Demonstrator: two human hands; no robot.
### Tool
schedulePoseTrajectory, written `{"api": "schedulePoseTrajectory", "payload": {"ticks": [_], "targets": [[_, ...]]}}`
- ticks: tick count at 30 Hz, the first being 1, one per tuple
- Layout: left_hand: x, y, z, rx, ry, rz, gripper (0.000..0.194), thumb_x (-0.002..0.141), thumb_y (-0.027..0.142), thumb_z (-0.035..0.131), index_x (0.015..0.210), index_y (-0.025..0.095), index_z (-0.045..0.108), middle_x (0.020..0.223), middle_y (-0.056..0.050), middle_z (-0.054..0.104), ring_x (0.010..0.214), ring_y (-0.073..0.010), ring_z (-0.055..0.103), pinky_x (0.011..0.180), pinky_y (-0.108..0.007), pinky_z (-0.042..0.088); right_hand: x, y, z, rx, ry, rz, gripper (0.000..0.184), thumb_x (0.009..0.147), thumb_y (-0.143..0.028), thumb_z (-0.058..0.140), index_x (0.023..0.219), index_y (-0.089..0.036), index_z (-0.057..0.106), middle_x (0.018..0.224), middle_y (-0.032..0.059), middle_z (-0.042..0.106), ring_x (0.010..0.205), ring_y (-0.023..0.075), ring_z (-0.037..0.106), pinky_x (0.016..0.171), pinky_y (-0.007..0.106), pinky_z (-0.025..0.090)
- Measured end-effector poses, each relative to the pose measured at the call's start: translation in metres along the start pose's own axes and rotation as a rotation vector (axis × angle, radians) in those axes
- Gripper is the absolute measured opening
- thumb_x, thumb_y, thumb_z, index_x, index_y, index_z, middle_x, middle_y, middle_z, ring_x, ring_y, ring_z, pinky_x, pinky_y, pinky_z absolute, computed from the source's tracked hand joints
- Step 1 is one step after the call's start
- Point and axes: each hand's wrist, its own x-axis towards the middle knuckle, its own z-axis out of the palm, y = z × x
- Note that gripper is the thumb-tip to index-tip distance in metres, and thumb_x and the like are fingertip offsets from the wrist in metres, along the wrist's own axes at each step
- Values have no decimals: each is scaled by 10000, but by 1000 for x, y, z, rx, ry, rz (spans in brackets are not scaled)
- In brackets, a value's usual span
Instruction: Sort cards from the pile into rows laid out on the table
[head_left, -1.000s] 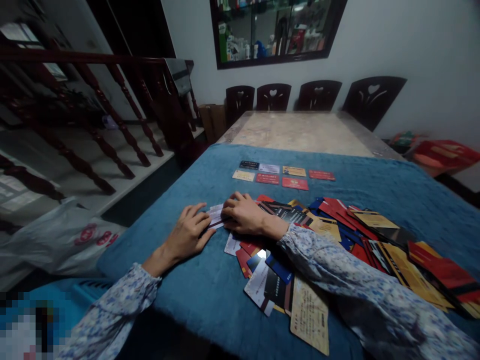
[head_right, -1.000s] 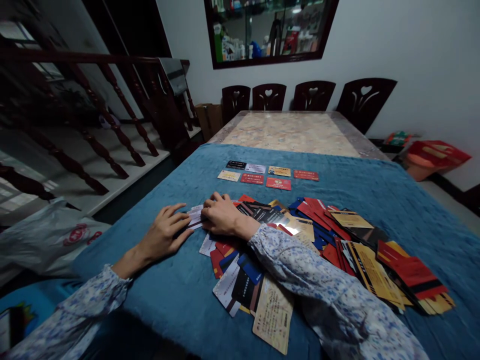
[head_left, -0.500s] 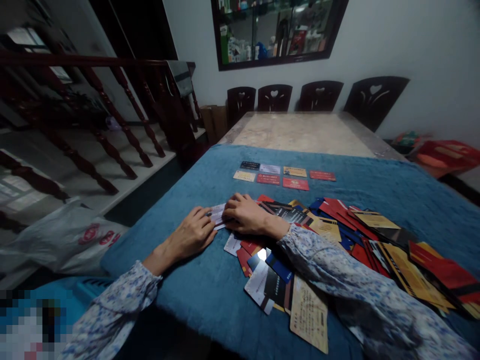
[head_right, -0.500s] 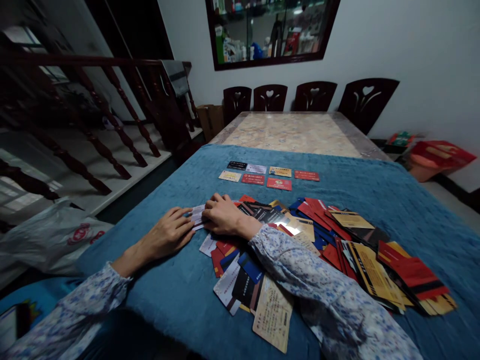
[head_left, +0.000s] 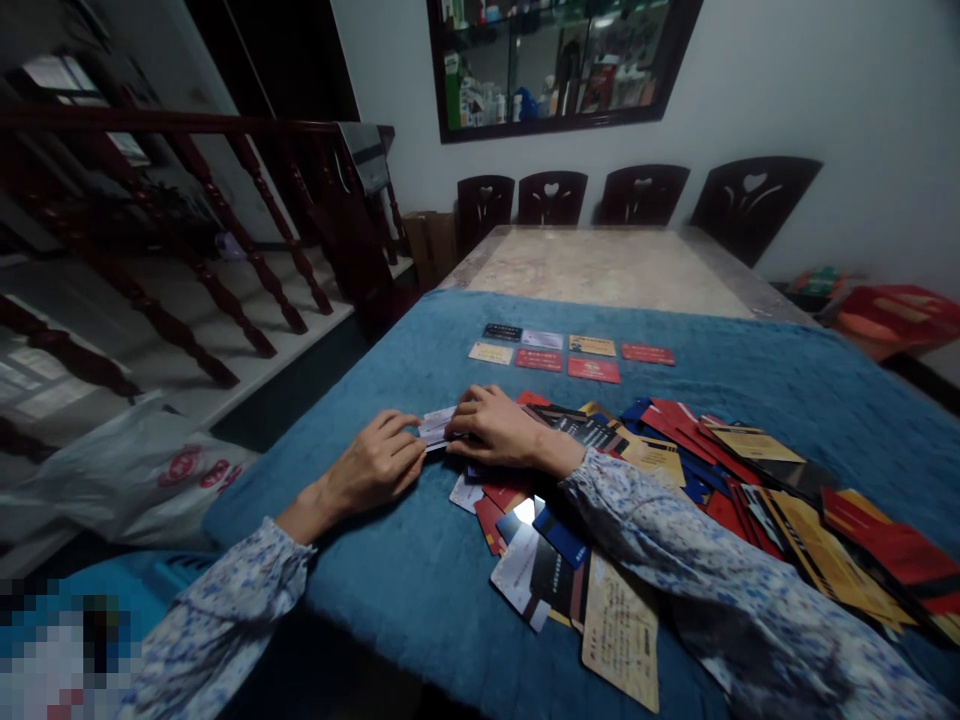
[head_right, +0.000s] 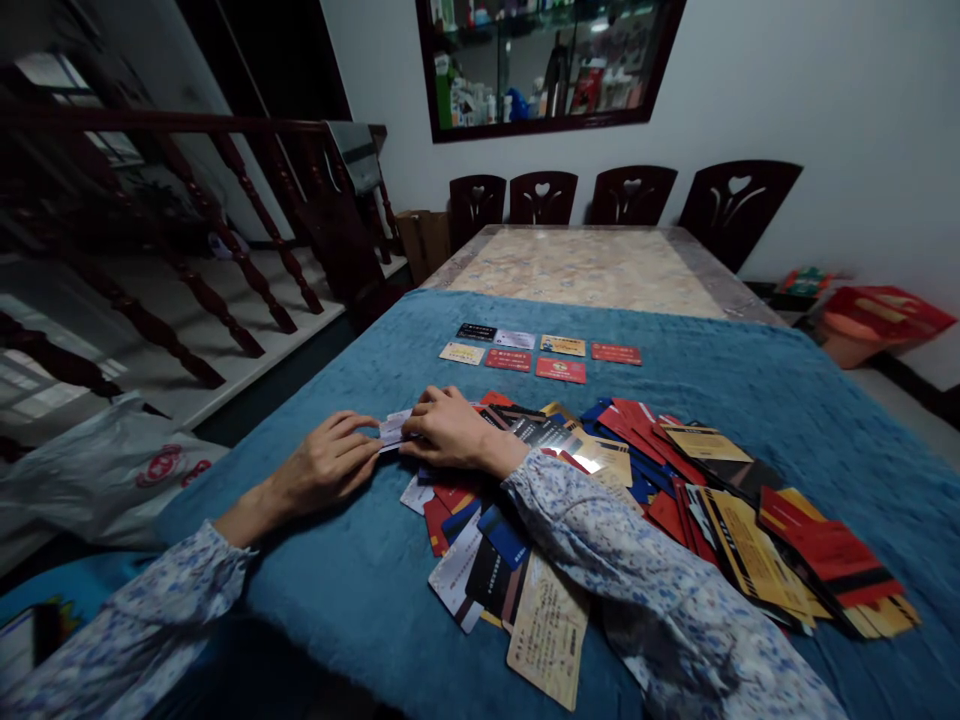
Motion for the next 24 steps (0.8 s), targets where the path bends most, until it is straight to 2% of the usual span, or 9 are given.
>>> {"api": "schedulePoseTrajectory", "payload": {"ticks": [4, 8, 12, 16, 24], "targets": [[-2, -5, 3, -58, 32, -20, 182, 930, 111, 570, 987, 169, 733, 878, -93, 744, 991, -254, 685, 889, -455, 564, 0, 1, 2, -15, -1, 4, 258, 981, -338, 613, 1160, -195, 730, 1141, 109, 743, 1105, 251, 532, 872, 384, 319], [-2, -10, 4, -82, 47, -38, 181, 943, 118, 561, 989, 159, 731, 862, -98, 737, 984, -252, 681, 866, -440, 573, 1, 0, 3, -21, 5, 70, 246, 984, -213, 565, 1166, -212, 730, 1142, 98, 744, 1095, 239, 544, 850, 369, 312], [-1, -16, 9, -106, 91, -101, 187, 979, 155, 539, 1013, 156, 724, 904, -108, 739, 969, -238, 680, 847, -413, 580, 2, 0, 3, -19, 31, 154, 262, 1031, -222, 489, 1129, -204, 731, 1085, 94, 756, 1046, 231, 559, 794, 348, 301], [1, -20, 15, -168, 96, -185, 218, 1006, 178, 506, 1068, 166, 715, 882, -89, 727, 935, -220, 673, 839, -391, 573, 3, 0, 4, -15, 54, 209, 236, 1014, -180, 499, 1109, -202, 714, 1073, 86, 763, 1017, 222, 578, 783, 337, 304], [3, -26, 28, -223, 112, -256, 295, 1009, 177, 486, 1243, 161, 664, 1001, -111, 737, 954, -223, 661, 862, -404, 576, 4, -1, 6, -16, 101, 350, 297, 986, -157, 510, 1260, -200, 618, 1094, 115, 756, 1055, 249, 613, 838, 349, 359]]}}
